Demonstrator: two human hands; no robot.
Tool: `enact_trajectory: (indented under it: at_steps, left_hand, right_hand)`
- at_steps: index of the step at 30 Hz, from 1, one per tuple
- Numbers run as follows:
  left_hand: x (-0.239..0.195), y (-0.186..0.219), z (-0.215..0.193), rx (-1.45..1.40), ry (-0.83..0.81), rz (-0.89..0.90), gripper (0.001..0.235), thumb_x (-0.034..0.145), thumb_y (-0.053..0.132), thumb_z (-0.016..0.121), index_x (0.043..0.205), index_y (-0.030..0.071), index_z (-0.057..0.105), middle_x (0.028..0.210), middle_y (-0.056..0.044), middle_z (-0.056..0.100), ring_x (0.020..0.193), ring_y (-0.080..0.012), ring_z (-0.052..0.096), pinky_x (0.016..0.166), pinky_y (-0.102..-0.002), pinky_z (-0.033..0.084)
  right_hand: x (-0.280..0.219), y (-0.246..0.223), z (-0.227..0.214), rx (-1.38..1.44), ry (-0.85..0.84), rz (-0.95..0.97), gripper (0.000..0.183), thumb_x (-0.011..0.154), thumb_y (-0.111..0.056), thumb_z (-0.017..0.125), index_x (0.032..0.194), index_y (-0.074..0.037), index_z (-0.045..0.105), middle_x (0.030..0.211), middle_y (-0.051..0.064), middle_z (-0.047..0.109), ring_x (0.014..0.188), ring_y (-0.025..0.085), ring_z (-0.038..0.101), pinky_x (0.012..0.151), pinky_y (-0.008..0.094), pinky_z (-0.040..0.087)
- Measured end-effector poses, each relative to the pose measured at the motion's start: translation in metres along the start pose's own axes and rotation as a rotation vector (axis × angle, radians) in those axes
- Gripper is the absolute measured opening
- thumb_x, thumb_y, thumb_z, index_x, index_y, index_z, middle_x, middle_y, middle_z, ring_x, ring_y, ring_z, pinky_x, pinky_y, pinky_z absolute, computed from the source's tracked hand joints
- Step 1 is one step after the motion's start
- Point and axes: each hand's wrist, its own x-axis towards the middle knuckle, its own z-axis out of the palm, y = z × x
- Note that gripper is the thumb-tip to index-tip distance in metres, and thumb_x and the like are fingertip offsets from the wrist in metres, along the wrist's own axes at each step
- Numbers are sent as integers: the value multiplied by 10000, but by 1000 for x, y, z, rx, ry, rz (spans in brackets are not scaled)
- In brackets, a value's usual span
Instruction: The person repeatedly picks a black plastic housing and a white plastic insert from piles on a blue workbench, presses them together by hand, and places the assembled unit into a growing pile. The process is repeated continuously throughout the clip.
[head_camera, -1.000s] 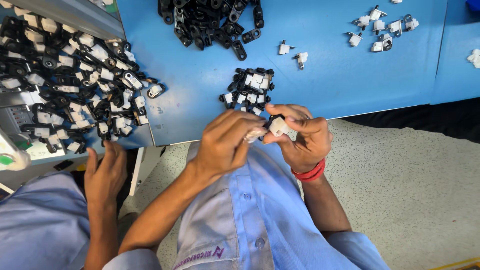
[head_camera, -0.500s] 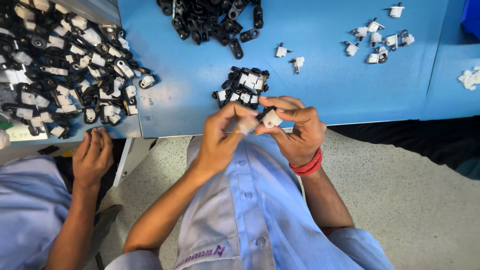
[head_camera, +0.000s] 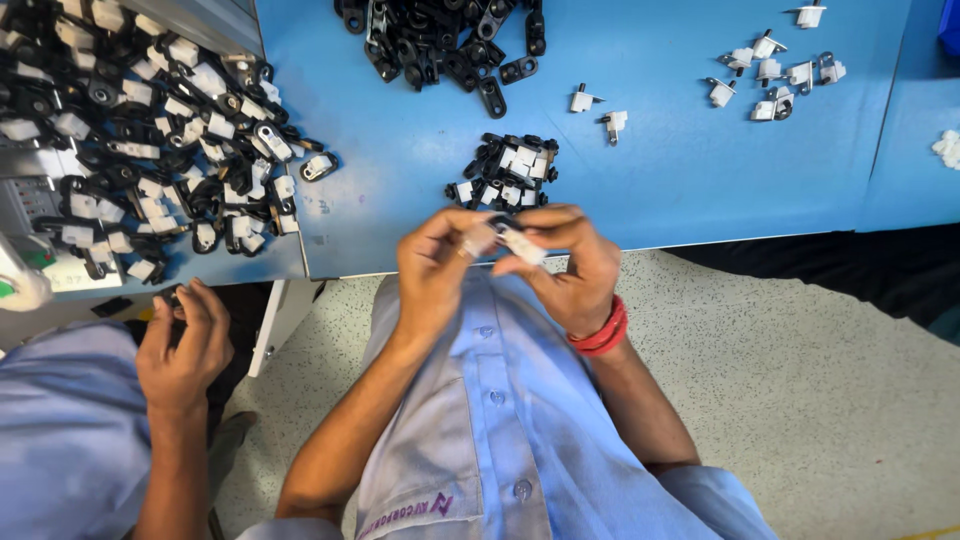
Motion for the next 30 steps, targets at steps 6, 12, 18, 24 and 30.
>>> enact_trajectory:
  at_steps: [6,12,18,24,30]
  left_hand:
    - [5,31,-24,276,-222,-52,102,980,44,731,1056,-23,738,966,-74,767,864,-103,693,809,-245,567]
    - [5,80,-23,659,-401,114,277,954,-35,623,1200,5,744,1092,-108,782,988,-123,751,871,-264,608]
    - [-2,68,-12,347,-450,-36,472,898,-103,664,1360,-15,624,1111,-149,716,986,-164,719,893,-318,611]
    - [-10,28,12,-49,-234,-238,352,988,-57,615,1340,-56,604,1124,-143,737,960,-168,727,860,-319,617]
    - [-13,21,24,-104,-264,-168,343,1006,-31,619,1346,-53,580,1164,-127,710,1051,-152,707,934,-282,592]
  right_hand:
    - [0,-3,-8,-178,-262,-140,449,731,-274,928,1016,-41,670,898,83,684,901,266,676,916,412,557]
    - [4,6,-12,-129,-321,-247,485,691,-334,947,957,-74,635,797,31,611,772,202,605,940,465,539]
    - [6,18,-25,-112,-343,-243,551,639,-341,984,939,-75,606,791,33,579,816,242,628,836,388,536]
    - [12,22,-38,-25,-306,-240,565,617,-351,972,944,-83,597,795,30,576,831,220,642,863,402,576]
    - [19,24,-44,30,-246,-241,584,607,-378,957,948,-87,584,784,12,582,789,183,633,867,419,591]
